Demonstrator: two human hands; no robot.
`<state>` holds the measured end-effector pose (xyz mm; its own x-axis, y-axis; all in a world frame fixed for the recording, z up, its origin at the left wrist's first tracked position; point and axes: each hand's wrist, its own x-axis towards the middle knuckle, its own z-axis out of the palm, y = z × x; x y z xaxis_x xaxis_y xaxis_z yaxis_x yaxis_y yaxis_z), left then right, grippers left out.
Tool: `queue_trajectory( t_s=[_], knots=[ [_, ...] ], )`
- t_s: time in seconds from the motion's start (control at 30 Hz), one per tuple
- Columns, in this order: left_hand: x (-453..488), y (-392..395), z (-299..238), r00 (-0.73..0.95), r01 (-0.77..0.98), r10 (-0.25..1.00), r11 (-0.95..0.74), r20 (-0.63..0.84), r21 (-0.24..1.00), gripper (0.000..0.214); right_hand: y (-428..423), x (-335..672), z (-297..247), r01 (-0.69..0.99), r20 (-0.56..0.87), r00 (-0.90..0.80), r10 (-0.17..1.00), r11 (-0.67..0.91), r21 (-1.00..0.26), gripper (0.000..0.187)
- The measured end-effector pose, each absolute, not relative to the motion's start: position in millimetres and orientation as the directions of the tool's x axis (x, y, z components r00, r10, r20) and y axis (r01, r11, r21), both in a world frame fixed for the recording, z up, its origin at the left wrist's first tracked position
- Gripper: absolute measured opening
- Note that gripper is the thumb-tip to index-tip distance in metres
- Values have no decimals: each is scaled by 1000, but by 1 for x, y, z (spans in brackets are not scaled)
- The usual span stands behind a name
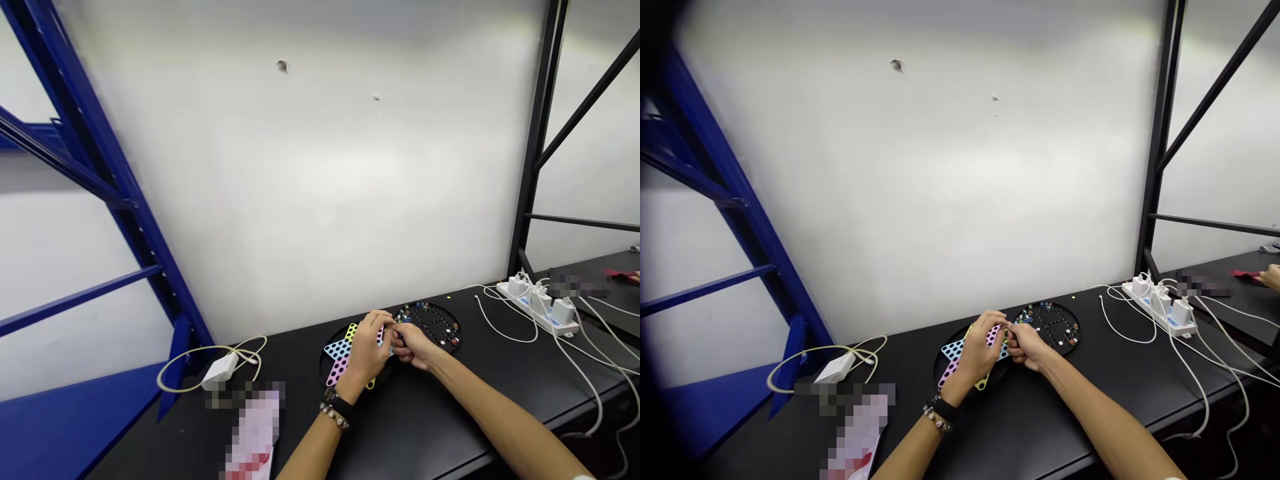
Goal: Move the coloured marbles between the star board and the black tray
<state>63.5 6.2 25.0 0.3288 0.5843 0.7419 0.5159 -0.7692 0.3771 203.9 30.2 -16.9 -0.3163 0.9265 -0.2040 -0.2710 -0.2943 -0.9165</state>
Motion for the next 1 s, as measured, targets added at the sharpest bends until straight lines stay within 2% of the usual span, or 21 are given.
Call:
queue_trajectory(
  t_s=[0.07,0.1,0.17,0.23,0.3,0.4,0.53,0.67,0.83,1.0],
  knots=[
    [55,9,26,273,516,566,-769,778,378,14,28,199,-19,-56,70,-161,984,62,-997,40],
    [51,10,27,252,516,556,-770,792,376,14,26,195,-20,89,222,-126,967,234,-968,42],
    [44,13,27,225,520,537,-772,813,366,13,22,182,-23,345,415,-188,890,455,-821,39],
    [39,14,26,211,527,522,-773,826,354,14,18,169,-26,501,444,-324,835,549,-668,29],
    [35,15,26,204,537,516,-769,832,346,14,14,160,-28,579,396,-436,808,589,-564,20],
    [33,15,25,200,558,524,-756,828,343,15,10,158,-31,631,367,-489,791,612,-476,16],
    [32,17,22,211,581,547,-736,810,346,14,6,164,-34,648,430,-489,759,646,-404,17],
    [32,18,21,223,586,544,-738,809,335,15,-2,163,-36,637,490,-508,709,691,-341,8],
    [33,15,23,235,596,556,-730,798,333,14,-10,161,-36,657,503,-496,708,685,-316,21],
    [34,15,23,236,614,563,-718,792,327,15,-10,165,-34,631,513,-472,717,681,-372,31]
  ],
)
